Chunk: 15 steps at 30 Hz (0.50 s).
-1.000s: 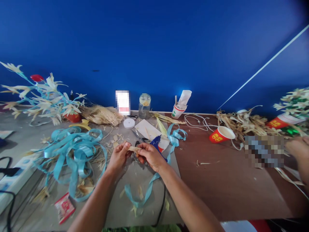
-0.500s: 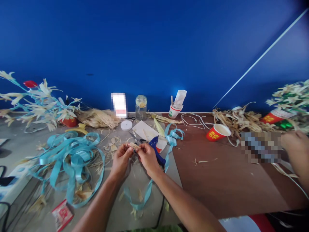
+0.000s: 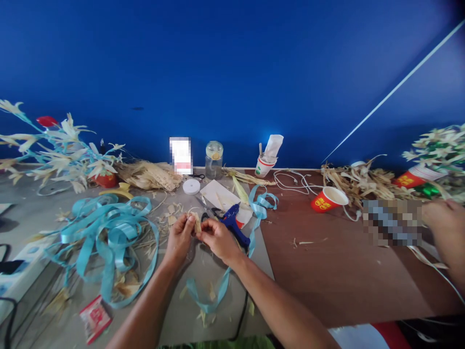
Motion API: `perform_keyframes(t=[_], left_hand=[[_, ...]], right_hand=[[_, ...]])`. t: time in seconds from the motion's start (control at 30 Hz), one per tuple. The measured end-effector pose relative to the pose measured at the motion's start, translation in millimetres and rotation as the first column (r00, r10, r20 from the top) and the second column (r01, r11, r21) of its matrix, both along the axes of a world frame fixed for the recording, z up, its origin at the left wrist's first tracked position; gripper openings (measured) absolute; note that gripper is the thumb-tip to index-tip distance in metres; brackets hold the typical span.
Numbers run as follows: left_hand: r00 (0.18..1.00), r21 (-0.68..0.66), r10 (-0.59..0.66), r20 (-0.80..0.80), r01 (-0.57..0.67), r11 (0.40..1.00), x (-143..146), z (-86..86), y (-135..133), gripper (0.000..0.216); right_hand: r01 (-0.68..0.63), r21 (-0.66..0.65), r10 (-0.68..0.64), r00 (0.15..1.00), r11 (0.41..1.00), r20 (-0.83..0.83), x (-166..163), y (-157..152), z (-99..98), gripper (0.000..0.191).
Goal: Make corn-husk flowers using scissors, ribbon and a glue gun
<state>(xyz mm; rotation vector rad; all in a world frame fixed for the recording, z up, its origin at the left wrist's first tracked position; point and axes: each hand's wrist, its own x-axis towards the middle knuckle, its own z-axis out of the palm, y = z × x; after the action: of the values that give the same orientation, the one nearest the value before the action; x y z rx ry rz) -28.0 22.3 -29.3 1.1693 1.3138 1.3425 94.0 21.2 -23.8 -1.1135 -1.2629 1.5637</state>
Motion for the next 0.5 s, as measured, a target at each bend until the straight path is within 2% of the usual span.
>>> perform_keyframes(t=[0.07, 0.13, 0.17, 0.2, 0.27, 0.4, 0.5], left_hand=[[0.992, 0.041, 0.065, -0.11, -0.061, 0.997, -2, 2.9, 0, 0.031], [0.973, 0.08, 0.157, -0.168, -0.145, 0.986, -3, 4.7, 1, 0.031], [0.966, 0.093, 0.189, -0.178, -0.175, 0.98, -4, 4.9, 2, 0.031], [0.961, 0.105, 0.212, -0.178, -0.195, 0.975, -5, 4.6, 3, 0.031], [0.961, 0.12, 0.221, -0.163, -0.203, 0.972, -7, 3.0, 5, 0.03], [0.964, 0.125, 0.225, -0.14, -0.209, 0.97, -11, -2.5, 7, 0.031], [0.968, 0.098, 0.229, -0.101, -0.22, 0.971, -13, -8.8, 9, 0.031]], right_hand=[[0.032, 0.059, -0.035, 0.998, 0.998, 0.054, 8, 3, 4.9, 0.023], [0.138, 0.251, -0.193, 0.958, 0.958, 0.212, 17, 9, 11.0, 0.026], [0.158, 0.387, -0.291, 0.904, 0.908, 0.314, 21, 12, 13.8, 0.023], [0.123, 0.492, -0.357, 0.836, 0.862, 0.417, 25, 16, 16.3, 0.021], [-0.023, 0.577, -0.419, 0.666, 0.816, 0.618, 27, 22, 19.6, 0.02], [-0.302, 0.437, -0.352, 0.295, 0.848, 0.888, 15, 32, 19.8, 0.027], [-0.411, 0.271, -0.245, 0.115, 0.871, 0.963, 1, 41, 18.5, 0.029]])
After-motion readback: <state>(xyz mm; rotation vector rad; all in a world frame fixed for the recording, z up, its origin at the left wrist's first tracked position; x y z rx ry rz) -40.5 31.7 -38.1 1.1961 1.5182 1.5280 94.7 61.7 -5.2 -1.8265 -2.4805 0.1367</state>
